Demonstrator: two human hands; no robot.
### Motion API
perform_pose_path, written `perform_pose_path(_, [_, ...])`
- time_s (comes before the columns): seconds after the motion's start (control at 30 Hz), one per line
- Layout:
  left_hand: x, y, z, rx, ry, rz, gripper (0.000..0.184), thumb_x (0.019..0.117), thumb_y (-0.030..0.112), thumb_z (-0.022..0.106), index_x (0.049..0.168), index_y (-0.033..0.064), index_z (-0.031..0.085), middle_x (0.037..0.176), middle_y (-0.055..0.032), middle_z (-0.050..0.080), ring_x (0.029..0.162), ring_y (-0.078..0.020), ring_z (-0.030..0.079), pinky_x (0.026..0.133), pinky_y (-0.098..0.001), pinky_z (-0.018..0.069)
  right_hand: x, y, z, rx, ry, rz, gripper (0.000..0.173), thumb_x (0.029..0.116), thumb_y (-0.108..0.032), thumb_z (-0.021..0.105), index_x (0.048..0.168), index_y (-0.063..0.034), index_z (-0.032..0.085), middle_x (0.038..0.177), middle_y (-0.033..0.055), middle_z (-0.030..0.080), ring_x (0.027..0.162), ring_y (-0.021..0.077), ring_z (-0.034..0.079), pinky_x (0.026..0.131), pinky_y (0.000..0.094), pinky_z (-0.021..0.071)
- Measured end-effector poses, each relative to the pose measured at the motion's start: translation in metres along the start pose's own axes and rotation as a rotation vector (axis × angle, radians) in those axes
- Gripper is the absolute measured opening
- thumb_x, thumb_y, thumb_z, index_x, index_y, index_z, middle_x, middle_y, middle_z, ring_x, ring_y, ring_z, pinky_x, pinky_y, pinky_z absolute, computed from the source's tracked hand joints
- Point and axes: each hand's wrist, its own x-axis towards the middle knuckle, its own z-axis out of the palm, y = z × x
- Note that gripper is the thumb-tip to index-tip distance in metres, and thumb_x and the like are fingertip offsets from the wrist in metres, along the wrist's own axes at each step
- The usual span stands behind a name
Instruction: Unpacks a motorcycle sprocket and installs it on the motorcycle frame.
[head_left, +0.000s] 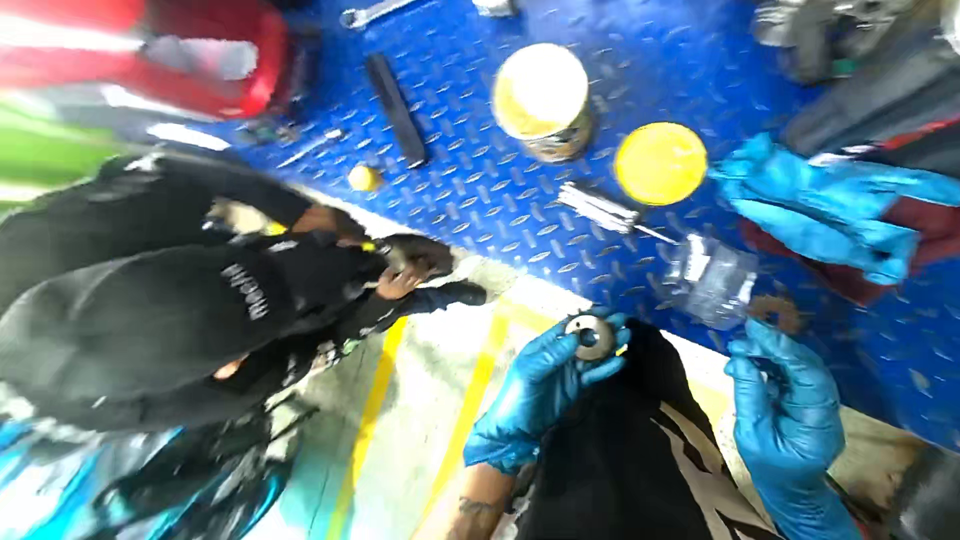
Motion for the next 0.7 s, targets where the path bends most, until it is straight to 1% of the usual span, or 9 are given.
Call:
perform_pose_path(0.07, [-0.024,-0.005,-0.007,0.008,0.083,0.059,0.033,0.1037,0.018,0.056,0.133,0.0046,0.063,0.135,-0.0167,0.065,0.120,-0.0291,0.066,0.103,-0.0448,0.0549,-0.001,-0.019,0.030,0.152,-0.205,0.033,0.031,0.1037,-0.026,0.060,0.135,-0.0234,0.060,0.119,-0.0041,0.067,0.096,0.0048,0.067,0.082,0.0228,0.0579])
perform_pose_path(0.17, [-0.064,-0.010,-0.023,0.080,0.245,0.173,0.026,0.1037,0.010,0.053,0.124,-0.0004,0.066,0.118,-0.0158,0.071,0.106,-0.0263,0.071,0.097,-0.0447,0.0590,-0.003,-0.049,0.074,0.300,-0.537,0.114,0.043,0.0987,-0.032,0.068,0.140,-0.0229,0.058,0.125,-0.0029,0.066,0.092,0.0081,0.067,0.079,0.0269,0.0597])
perform_pose_path(0.2, [-0.079,-0.009,-0.028,0.126,0.294,0.207,0.026,0.1032,0.008,0.053,0.123,-0.0023,0.067,0.114,-0.0156,0.072,0.102,-0.0250,0.072,0.094,-0.0437,0.0602,-0.006,-0.058,0.088,0.312,-0.619,0.119,0.043,0.0973,-0.030,0.070,0.139,-0.0203,0.060,0.124,-0.0011,0.067,0.092,0.0103,0.068,0.078,0.0289,0.0610])
perform_pose_path(0.33, [-0.141,-0.002,-0.064,0.172,0.454,0.363,0.024,0.1021,0.004,0.056,0.120,-0.0037,0.070,0.106,-0.0114,0.075,0.095,-0.0205,0.074,0.087,-0.0380,0.0632,-0.033,-0.095,0.147,0.392,-0.830,0.101,0.032,0.0946,-0.012,0.070,0.126,-0.0083,0.070,0.116,0.0047,0.072,0.101,0.0154,0.071,0.088,0.0308,0.0618])
perform_pose_path(0.4, [-0.181,-0.008,-0.099,0.119,0.470,0.459,0.026,0.1032,0.005,0.054,0.124,-0.0046,0.067,0.108,-0.0099,0.075,0.096,-0.0192,0.074,0.087,-0.0372,0.0628,-0.059,-0.120,0.180,0.456,-0.958,0.161,0.030,0.0939,-0.004,0.068,0.123,0.0012,0.068,0.114,0.0083,0.073,0.100,0.0162,0.072,0.087,0.0302,0.0622])
perform_pose_path(0.5, [-0.250,-0.022,-0.165,0.003,0.528,0.604,0.033,0.0999,0.002,0.057,0.132,-0.0046,0.061,0.113,-0.0093,0.073,0.098,-0.0168,0.072,0.088,-0.0356,0.0612,-0.113,-0.164,0.242,0.377,-1.162,0.216,0.037,0.0925,0.000,0.066,0.128,0.0081,0.060,0.120,0.0084,0.070,0.099,0.0102,0.070,0.085,0.0268,0.0608])
perform_pose_path(0.6, [-0.318,-0.032,-0.232,-0.007,0.695,0.721,0.031,0.0972,0.005,0.063,0.127,-0.0013,0.067,0.111,-0.0101,0.074,0.095,-0.0147,0.072,0.087,-0.0335,0.0604,-0.174,-0.192,0.311,0.245,-1.396,-0.063,0.046,0.0911,-0.001,0.068,0.134,0.0102,0.056,0.128,0.0153,0.064,0.102,0.0096,0.066,0.087,0.0257,0.0580])
perform_pose_path(0.67, [-0.356,-0.037,-0.267,0.010,0.841,0.759,0.030,0.0978,0.010,0.065,0.126,0.0006,0.069,0.110,-0.0104,0.075,0.094,-0.0146,0.072,0.087,-0.0341,0.0603,-0.209,-0.211,0.355,0.129,-1.524,-0.435,0.052,0.0900,-0.011,0.074,0.136,0.0078,0.058,0.126,0.0230,0.063,0.105,0.0178,0.065,0.089,0.0312,0.0576])
perform_pose_path(0.7, [-0.375,-0.038,-0.282,0.018,0.918,0.767,0.030,0.0986,0.012,0.064,0.126,0.0012,0.069,0.111,-0.0106,0.074,0.096,-0.0145,0.072,0.089,-0.0345,0.0597,-0.227,-0.224,0.376,0.082,-1.562,-0.624,0.055,0.0885,-0.018,0.077,0.135,0.0055,0.061,0.123,0.0263,0.063,0.106,0.0259,0.065,0.091,0.0391,0.0570])
